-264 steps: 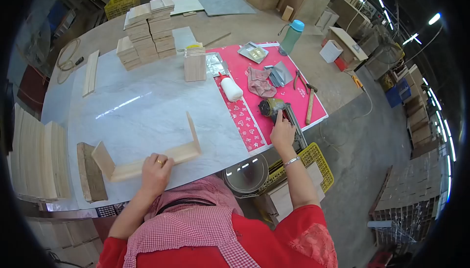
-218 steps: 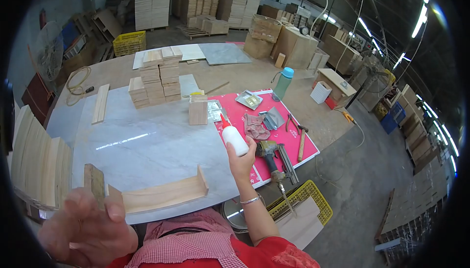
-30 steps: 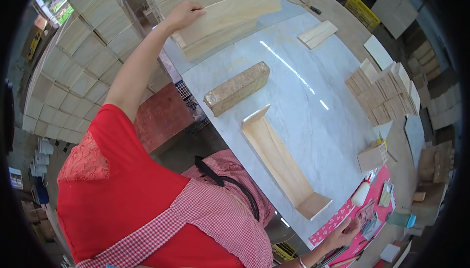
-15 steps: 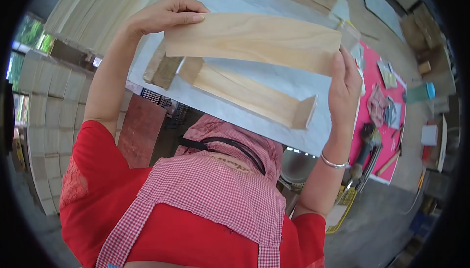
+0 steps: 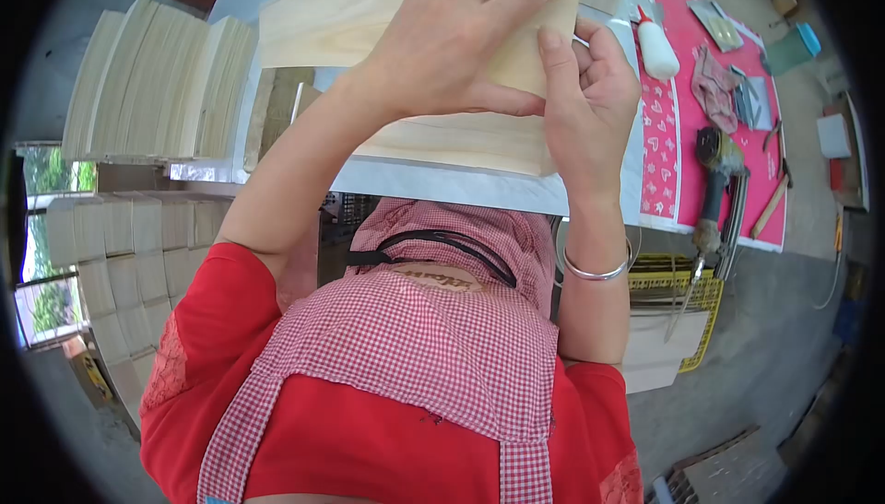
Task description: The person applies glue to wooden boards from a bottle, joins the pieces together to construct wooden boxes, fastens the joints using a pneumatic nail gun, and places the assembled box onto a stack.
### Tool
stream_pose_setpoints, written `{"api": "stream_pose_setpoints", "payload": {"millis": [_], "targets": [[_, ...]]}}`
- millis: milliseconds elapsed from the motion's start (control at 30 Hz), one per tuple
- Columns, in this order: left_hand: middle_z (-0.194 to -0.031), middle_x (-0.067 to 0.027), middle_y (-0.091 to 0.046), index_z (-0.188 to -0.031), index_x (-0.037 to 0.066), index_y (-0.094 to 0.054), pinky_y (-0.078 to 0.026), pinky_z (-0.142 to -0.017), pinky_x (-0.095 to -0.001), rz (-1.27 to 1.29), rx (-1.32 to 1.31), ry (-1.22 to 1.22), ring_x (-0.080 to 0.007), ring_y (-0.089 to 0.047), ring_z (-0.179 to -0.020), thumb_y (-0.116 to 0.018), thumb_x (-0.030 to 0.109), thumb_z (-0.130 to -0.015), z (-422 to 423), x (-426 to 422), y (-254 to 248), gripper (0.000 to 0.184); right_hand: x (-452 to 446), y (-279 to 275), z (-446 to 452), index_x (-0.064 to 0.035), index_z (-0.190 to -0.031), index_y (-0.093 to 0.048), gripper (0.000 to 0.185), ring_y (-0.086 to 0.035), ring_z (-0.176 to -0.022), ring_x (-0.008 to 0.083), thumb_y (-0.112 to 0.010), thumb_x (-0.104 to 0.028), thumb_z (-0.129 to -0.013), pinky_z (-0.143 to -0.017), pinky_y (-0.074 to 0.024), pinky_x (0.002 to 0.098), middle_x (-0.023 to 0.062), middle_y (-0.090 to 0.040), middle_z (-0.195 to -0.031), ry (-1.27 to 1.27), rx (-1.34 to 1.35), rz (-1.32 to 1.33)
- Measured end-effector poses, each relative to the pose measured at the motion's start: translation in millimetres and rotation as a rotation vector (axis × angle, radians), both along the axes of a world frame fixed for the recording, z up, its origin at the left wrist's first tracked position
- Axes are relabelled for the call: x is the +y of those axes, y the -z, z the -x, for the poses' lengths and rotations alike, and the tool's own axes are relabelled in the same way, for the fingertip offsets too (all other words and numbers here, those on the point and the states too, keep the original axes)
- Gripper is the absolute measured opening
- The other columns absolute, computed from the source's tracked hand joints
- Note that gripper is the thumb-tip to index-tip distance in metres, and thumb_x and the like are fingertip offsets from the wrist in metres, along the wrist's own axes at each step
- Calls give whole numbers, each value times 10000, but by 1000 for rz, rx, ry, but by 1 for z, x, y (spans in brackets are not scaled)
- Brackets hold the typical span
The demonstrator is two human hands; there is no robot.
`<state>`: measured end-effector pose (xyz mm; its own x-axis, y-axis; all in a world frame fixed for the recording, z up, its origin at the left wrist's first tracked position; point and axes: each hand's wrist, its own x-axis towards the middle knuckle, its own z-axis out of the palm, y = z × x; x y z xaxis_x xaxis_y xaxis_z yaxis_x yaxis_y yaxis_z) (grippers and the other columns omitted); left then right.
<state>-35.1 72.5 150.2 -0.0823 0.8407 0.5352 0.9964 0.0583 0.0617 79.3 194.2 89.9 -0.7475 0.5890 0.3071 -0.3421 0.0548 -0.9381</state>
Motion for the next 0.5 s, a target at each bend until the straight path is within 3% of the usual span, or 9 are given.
{"api": "stream_pose_setpoints", "payload": {"millis": [200, 267, 333, 400, 433, 500], "targets": [[-1193, -206, -540, -1348, 29, -487, -410, -910, -448, 314, -227, -55, -347, -549, -1074, -755, 511, -716, -13, 13, -25, 839, 8, 11, -15, 42, -1226, -545, 280, -634, -744, 74, -559, -130, -1005, -664, -507, 226, 62, -709, -882, -91, -6, 98], [-1185, -206, -543, -1340, 22, -492, -417, -898, -448, 405, -264, -81, -351, -556, -1052, -752, 499, -725, -10, 11, -22, 820, 24, 21, -35, 0, -1275, -545, 344, -629, -830, 83, -616, -126, -964, -702, -498, 218, 67, -697, -991, -22, -117, 4], [-1158, -199, -558, -1294, -1, -537, -428, -889, -456, 130, 149, -68, -348, -568, -1029, -760, 489, -714, 5, 1, 3, 791, 43, 35, -55, -20, -1300, -545, 385, -626, -873, 88, -645, -124, -943, -721, -494, 213, 69, -691, -1045, 16, -176, -38], [-1145, -195, -566, -1270, -12, -559, -433, -884, -460, -13, 351, -42, -347, -574, -1018, -764, 485, -708, 13, -8, 21, 778, 62, 57, -77, -60, -1380, -491, 584, -604, -916, 107, -727, -108, -848, -736, -496, 232, 77, -642, -1180, -99, -368, -282], [-1171, -168, -572, -1272, 23, -563, -432, -888, -459, 76, 152, -72, -333, -581, -1037, -788, 490, -666, 16, -12, 25, 797, 65, 65, -82, -79, -1420, -464, 690, -593, -938, 116, -767, -100, -800, -743, -497, 241, 82, -618, -1247, -160, -465, -405], [-1223, -116, -583, -1274, 93, -570, -430, -895, -457, 261, -245, -129, -305, -594, -1074, -836, 500, -582, 16, -17, 34, 846, 58, 78, -84, -84, -1441, -435, 774, -581, -945, 123, -789, -93, -752, -752, -498, 249, 83, -580, -1295, -192, -495, -373]]}}
